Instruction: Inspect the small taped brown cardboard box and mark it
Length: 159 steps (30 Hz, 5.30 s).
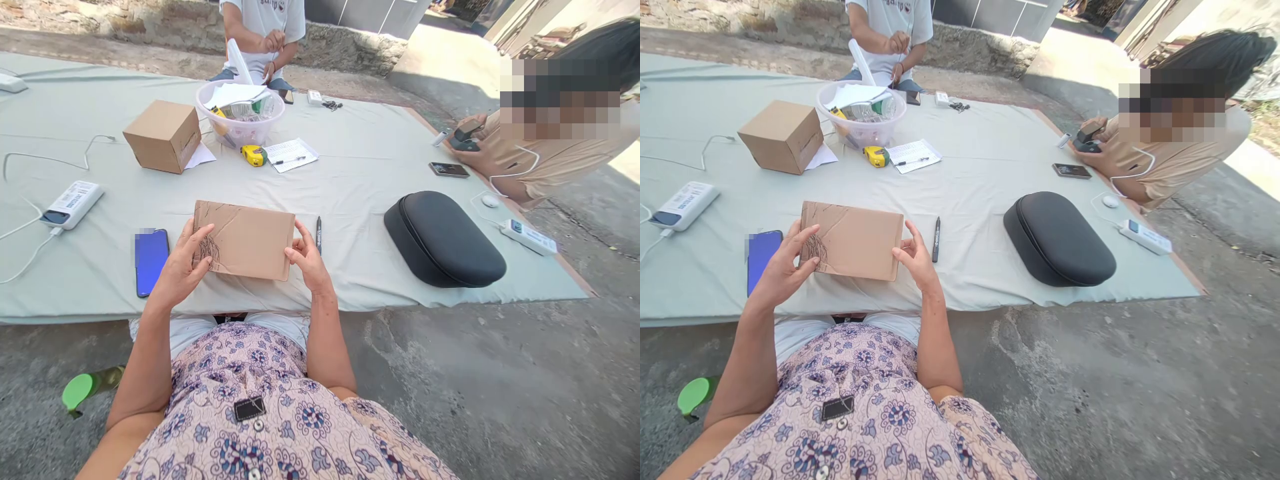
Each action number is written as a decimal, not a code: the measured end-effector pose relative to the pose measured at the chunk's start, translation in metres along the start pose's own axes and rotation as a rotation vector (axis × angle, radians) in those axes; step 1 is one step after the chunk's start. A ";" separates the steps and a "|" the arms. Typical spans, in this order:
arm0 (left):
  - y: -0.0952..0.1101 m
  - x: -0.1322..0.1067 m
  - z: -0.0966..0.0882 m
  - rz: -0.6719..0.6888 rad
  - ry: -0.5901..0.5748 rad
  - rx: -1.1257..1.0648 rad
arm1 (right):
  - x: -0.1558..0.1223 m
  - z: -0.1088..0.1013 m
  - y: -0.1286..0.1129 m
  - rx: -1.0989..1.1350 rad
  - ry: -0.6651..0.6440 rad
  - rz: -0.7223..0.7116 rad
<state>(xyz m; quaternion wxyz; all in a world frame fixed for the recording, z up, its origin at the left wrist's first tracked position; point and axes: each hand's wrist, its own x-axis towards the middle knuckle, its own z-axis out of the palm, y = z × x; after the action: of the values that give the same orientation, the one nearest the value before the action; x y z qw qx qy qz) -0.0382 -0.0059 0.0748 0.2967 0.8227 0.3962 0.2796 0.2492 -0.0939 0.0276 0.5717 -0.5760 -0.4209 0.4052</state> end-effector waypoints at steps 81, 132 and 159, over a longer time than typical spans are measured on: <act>0.031 -0.006 0.064 0.049 0.139 -0.069 | -0.009 0.027 -0.005 -0.105 0.331 -0.227; -0.028 0.017 0.056 -0.714 0.361 -1.439 | -0.021 0.050 -0.017 -0.603 0.435 -0.783; -0.025 0.018 0.050 -0.767 0.133 -1.617 | -0.013 0.020 0.003 0.018 0.116 -0.482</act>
<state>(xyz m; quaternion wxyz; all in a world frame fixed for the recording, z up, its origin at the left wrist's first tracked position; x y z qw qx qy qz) -0.0060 0.0080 0.0273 0.8349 0.1557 0.3423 0.4020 0.2261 -0.1002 0.0238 0.6803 -0.4760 -0.5090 0.2270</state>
